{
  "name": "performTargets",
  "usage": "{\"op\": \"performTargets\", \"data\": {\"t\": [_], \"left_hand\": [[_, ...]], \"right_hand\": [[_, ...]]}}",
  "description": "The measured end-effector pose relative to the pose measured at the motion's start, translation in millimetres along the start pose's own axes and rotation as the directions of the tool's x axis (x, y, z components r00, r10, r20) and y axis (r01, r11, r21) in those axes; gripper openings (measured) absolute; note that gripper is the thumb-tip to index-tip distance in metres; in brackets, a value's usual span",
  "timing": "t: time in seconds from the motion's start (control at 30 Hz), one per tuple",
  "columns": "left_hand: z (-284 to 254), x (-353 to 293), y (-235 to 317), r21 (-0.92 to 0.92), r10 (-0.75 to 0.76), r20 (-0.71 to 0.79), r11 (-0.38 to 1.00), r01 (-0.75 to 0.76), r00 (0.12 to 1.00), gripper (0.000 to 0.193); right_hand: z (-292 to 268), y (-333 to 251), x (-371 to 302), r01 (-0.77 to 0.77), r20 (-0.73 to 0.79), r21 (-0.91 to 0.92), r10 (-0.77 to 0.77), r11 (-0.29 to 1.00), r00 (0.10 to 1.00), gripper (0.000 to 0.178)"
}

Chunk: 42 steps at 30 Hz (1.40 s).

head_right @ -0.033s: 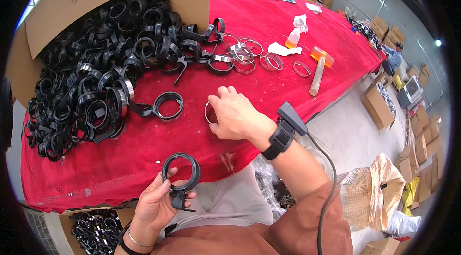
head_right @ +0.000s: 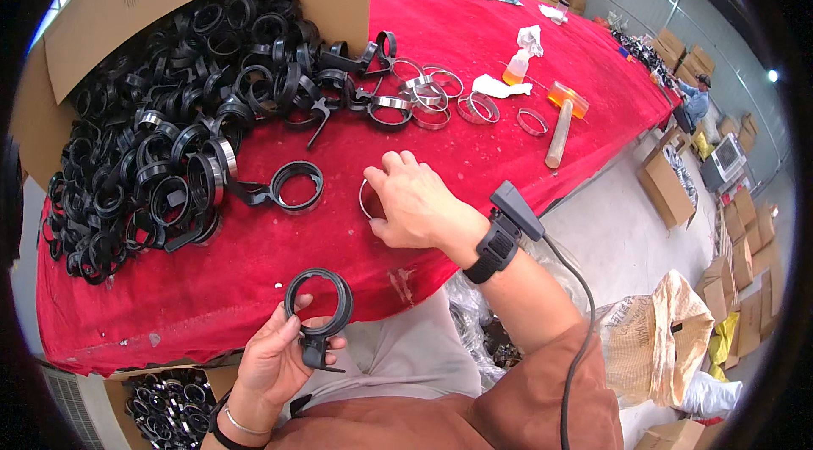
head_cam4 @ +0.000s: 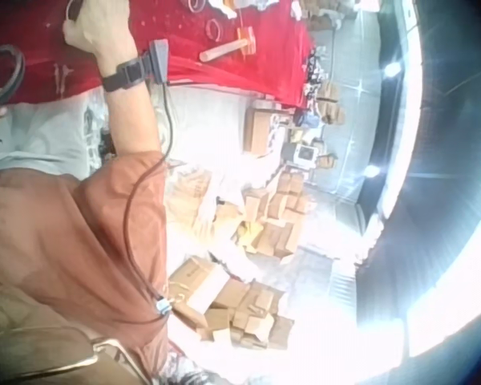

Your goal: Fitting metal clamps onto black plastic rings on a work table.

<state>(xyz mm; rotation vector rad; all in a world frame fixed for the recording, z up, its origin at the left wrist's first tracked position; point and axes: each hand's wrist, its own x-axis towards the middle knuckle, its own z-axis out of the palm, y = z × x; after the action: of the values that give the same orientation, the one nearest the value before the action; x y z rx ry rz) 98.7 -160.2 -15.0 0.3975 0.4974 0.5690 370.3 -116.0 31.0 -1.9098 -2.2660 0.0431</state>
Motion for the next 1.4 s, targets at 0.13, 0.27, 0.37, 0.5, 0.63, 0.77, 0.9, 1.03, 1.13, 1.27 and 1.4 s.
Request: {"op": "performTargets", "data": {"t": [0.13, 0.27, 0.37, 0.5, 0.63, 0.77, 0.9, 1.03, 1.13, 1.27, 1.4], "left_hand": [[1.7, 5.7, 2.7, -0.029, 0.018, -0.007, 0.999, -0.018, 1.000, 0.031], [5.9, 13.2, 9.7, 0.001, 0.080, -0.021, 0.997, -0.080, 0.997, 0.040], [9.4, 16.7, 13.6, 0.036, 0.110, -0.024, 0.993, -0.109, 0.994, 0.042], [14.9, 21.3, 17.7, 0.085, 0.139, -0.020, 0.987, -0.137, 0.990, 0.042], [17.3, 25.0, 19.5, 0.150, 0.148, -0.025, 0.978, -0.143, 0.989, 0.046], [17.4, 28.8, 20.0, 0.153, 0.163, 0.007, 0.975, -0.162, 0.987, 0.048], [18.4, 29.0, 18.3, 0.172, 0.226, 0.064, 0.957, -0.234, 0.972, 0.049], [21.2, 28.8, 18.3, 0.197, 0.226, 0.036, 0.953, -0.229, 0.973, 0.048], [22.1, 28.1, 18.1, 0.214, 0.233, 0.038, 0.948, -0.236, 0.972, 0.047], [18.8, 25.1, 12.5, 0.316, 0.300, 0.059, 0.899, -0.303, 0.952, 0.050], [19.8, 20.9, 10.0, 0.436, 0.416, 0.067, 0.806, -0.401, 0.907, 0.052]], "right_hand": [[-1.1, -4.2, -11.9, 0.138, -0.188, -0.075, -0.149, 0.988, 0.971, 0.057], [-4.8, -10.6, -17.5, 0.250, -0.342, -0.203, -0.308, 0.947, 0.888, 0.063], [-7.9, -15.6, -23.5, 0.281, -0.369, -0.221, -0.347, 0.934, 0.862, 0.059], [-9.8, -17.0, -27.7, 0.317, -0.374, -0.262, -0.399, 0.911, 0.837, 0.063], [-17.2, -27.3, -30.2, 0.299, -0.380, -0.020, -0.284, 0.954, 0.881, 0.067], [-28.8, -45.5, -34.0, 0.297, -0.339, 0.426, -0.153, 0.855, 0.928, 0.067], [-22.5, -65.7, -28.7, 0.376, -0.314, 0.451, -0.250, 0.810, 0.916, 0.067], [-9.9, -71.2, -25.2, 0.375, -0.319, 0.454, -0.245, 0.808, 0.915, 0.067], [-8.1, -72.3, -23.9, 0.383, -0.332, 0.443, -0.248, 0.810, 0.910, 0.068], [-10.5, -75.9, -26.2, 0.368, -0.302, 0.461, -0.247, 0.808, 0.921, 0.070], [-6.0, -75.8, -25.9, 0.372, -0.314, 0.568, -0.224, 0.734, 0.922, 0.064]]}}
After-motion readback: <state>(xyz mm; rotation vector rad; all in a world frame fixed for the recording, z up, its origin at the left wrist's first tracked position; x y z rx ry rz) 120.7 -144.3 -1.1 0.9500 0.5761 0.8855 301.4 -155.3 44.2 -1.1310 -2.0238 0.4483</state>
